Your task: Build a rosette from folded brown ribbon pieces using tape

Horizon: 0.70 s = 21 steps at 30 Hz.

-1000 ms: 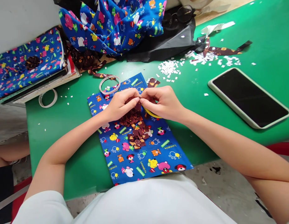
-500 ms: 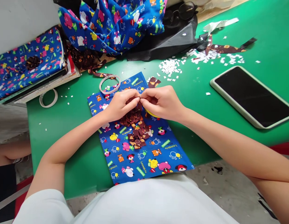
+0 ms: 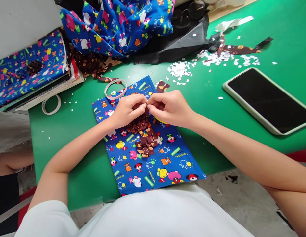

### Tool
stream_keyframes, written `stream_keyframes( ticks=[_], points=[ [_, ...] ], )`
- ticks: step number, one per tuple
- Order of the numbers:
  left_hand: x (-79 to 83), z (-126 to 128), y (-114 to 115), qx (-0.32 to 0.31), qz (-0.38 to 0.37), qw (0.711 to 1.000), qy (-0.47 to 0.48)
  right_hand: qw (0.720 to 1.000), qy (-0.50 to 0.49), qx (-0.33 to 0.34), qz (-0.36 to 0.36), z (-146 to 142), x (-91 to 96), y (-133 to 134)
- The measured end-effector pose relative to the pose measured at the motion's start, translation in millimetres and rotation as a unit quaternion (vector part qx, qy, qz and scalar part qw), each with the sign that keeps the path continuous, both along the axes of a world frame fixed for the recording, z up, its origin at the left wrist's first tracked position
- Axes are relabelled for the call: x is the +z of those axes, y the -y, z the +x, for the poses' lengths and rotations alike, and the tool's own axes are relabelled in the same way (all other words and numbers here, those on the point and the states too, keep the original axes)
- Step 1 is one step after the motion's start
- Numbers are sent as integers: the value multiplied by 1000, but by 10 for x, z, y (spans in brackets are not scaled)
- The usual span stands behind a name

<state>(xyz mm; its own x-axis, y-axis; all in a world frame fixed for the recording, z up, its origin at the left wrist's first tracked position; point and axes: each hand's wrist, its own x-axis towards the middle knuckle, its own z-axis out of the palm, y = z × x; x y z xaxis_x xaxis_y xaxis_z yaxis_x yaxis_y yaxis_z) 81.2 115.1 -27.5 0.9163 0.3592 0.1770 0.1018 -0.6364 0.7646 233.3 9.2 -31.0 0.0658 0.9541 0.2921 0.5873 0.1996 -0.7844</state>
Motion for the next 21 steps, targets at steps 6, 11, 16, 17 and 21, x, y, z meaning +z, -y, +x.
stream_keyframes(
  ticks=[6,11,16,17,21],
  points=[
    [-12,5,-1,3,-8,1000,1,1000,-6,7,3,6,1,-5],
    [-16,-2,-5,5,-16,1000,-4,1000,-9,21,3,23,25,-12],
    [-28,-1,-20,-2,-18,1000,-1,999,-18,43,-7,46,49,-15],
    [-28,1,-22,-4,-18,1000,1,999,-21,47,-10,53,52,-16],
    [-23,3,-27,-14,-24,1000,9,997,-29,63,-20,83,70,-21]
  ],
)
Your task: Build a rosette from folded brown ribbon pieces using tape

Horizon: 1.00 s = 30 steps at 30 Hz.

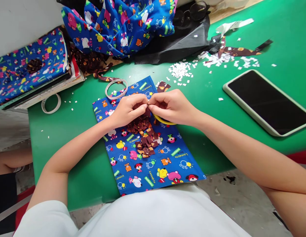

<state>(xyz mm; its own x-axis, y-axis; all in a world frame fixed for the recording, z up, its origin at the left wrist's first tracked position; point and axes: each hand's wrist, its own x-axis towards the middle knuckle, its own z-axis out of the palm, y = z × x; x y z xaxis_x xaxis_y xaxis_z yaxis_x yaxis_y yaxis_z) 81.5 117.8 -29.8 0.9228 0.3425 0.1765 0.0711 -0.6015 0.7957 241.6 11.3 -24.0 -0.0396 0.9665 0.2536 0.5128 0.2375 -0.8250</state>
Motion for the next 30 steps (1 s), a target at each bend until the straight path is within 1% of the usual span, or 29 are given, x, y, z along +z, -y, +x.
stream_keyframes(
  ticks=[7,11,16,23,26,30],
  points=[
    [-39,-3,-26,-20,-8,1000,9,999,-2,32,-9,28,2,6],
    [-59,2,-26,-29,-7,999,27,1000,14,24,5,15,-24,14],
    [-61,2,-20,-29,4,999,23,1000,21,12,9,-3,-45,13],
    [-42,-1,-16,-26,7,1000,16,1000,3,8,-15,10,-14,10],
    [-26,-7,-11,-8,-25,1000,4,999,-22,1,-29,4,17,16],
    [-26,-6,-22,3,-137,990,17,995,-69,-38,-63,7,30,23]
  ],
)
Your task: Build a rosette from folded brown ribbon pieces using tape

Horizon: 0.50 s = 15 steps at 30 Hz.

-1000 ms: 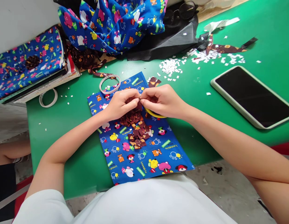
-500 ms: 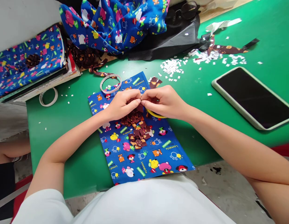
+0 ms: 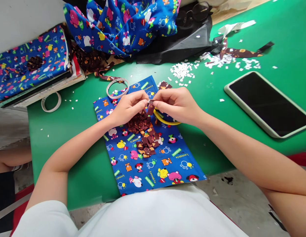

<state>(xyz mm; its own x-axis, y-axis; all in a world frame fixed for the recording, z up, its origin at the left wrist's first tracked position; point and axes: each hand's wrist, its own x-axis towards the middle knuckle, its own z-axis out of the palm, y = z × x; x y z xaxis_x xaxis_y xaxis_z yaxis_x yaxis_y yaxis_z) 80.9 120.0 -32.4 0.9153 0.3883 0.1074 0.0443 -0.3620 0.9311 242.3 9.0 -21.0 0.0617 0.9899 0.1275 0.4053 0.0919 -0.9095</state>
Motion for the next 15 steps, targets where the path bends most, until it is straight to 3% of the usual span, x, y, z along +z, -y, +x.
stream_keyframes(
  ticks=[6,11,15],
  points=[
    [15,3,-21,-46,43,997,44,998,-15,-49,-20,13,-54,1],
    [18,-6,-4,-55,-19,998,26,997,11,-72,-2,-11,-54,6],
    [24,-5,8,-42,-9,999,5,997,21,-69,-9,-21,-34,8]
  ],
)
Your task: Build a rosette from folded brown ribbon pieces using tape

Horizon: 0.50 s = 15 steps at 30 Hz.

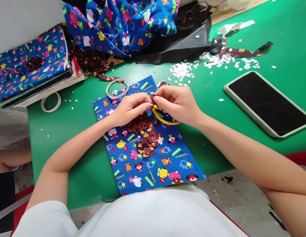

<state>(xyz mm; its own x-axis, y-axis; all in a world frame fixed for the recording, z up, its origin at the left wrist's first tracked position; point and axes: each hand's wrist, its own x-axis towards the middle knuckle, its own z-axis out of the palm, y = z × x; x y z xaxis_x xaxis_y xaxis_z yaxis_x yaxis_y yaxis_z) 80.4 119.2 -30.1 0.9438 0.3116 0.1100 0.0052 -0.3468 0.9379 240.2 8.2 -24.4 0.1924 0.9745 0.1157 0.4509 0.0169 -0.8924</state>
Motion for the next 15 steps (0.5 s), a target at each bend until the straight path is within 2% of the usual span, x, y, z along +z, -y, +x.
stream_keyframes(
  ticks=[8,15],
  points=[
    [0,4,-1,10,-32,999,1,995,-79,51,26,4,-1,12],
    [13,-5,-2,16,-14,1000,8,996,14,55,67,-42,13,15]
  ],
)
